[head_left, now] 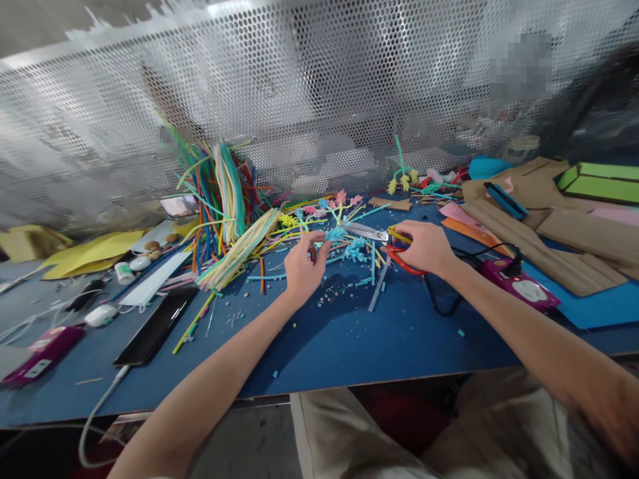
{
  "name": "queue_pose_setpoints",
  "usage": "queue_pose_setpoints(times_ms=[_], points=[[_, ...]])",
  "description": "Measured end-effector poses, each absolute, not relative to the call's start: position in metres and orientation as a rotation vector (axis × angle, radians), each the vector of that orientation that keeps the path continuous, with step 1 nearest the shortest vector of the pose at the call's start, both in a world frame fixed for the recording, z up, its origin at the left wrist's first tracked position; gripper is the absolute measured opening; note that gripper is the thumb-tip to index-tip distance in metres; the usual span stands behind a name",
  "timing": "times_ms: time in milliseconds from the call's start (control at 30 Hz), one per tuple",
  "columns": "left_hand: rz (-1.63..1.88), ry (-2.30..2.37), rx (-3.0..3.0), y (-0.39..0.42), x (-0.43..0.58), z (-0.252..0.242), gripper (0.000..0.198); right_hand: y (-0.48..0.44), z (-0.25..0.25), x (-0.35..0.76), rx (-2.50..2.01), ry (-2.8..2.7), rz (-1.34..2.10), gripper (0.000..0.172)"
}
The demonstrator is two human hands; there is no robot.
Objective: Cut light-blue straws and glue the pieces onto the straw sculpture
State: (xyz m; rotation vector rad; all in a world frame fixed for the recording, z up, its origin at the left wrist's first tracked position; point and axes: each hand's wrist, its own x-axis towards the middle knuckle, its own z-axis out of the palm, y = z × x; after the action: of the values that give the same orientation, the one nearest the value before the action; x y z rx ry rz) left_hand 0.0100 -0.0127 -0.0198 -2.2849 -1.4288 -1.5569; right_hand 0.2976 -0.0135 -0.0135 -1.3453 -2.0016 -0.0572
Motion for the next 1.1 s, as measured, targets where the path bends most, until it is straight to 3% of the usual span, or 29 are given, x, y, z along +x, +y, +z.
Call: queue_pose_setpoints(times_ms=[367,1100], points=[[-1.514,-1.482,-2.292,-0.0152,0.0109,-0.0179,0.024,-0.0139,-0.011,0.2995,-1.364,-2.055,-0.1,0.016],[-1.554,-1.486,-2.302,-0.0133,0.0113,-0.0179,0.023,-0.0136,-0.0089,0.3022,-1.517,-2.092,-0.145,0.033]])
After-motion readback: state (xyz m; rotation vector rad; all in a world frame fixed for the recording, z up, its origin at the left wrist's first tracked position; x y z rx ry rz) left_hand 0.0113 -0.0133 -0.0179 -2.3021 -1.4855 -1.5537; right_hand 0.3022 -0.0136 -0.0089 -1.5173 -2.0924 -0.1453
